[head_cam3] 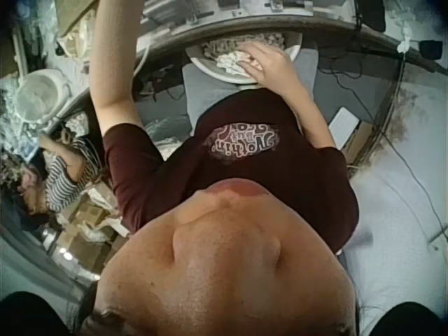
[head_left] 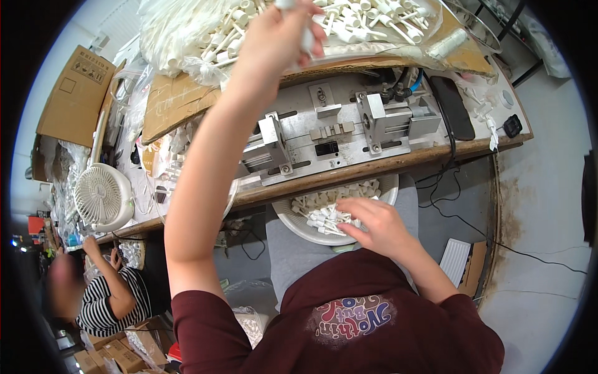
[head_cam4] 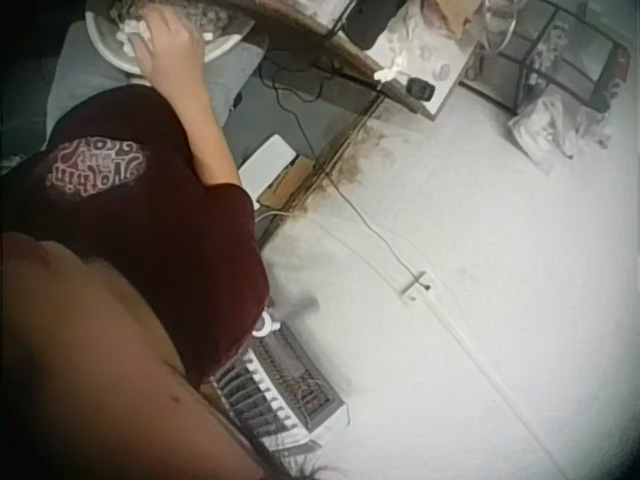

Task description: Manually assembling and pressing small white plastic components using a workbench machine.

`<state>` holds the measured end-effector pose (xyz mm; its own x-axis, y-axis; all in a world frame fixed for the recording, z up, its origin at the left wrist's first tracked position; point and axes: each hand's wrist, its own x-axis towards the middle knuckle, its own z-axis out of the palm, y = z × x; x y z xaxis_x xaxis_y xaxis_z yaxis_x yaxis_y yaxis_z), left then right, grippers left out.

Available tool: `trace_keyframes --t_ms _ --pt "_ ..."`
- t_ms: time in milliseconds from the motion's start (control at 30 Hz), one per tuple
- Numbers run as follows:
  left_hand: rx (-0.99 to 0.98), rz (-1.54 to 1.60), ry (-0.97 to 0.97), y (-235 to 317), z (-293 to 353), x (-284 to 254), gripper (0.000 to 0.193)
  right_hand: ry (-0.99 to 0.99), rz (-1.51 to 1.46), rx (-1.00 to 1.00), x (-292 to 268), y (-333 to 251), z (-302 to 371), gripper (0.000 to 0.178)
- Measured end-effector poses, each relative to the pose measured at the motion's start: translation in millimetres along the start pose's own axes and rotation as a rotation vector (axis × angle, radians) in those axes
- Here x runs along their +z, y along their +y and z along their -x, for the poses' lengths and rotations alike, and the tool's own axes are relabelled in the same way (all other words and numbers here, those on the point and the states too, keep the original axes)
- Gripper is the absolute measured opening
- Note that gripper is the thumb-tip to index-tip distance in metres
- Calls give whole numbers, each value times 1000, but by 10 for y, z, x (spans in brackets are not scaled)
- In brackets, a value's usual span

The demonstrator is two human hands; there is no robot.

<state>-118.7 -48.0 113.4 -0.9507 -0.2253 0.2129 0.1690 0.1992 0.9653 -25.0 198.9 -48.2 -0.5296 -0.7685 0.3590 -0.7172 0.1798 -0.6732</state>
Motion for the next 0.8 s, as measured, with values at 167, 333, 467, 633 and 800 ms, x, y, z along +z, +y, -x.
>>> trace_keyframes --t_ms 167,333,467,633,800 --pt "-150 -52 -296 -104 883 346 29 396 -61 48 -307 -319 -305 35" --pt "-119 -56 -209 -384 1310 486 25 561 -12 -129 -352 -463 -496 36" --pt "-252 183 -201 -468 1434 452 24 392 50 -170 -380 -443 -501 40" --pt "-209 152 -144 -572 1594 464 22 288 116 -232 -323 -338 -469 40" --pt "-265 250 -70 -695 1707 392 19 305 79 -130 -268 -356 -474 42"
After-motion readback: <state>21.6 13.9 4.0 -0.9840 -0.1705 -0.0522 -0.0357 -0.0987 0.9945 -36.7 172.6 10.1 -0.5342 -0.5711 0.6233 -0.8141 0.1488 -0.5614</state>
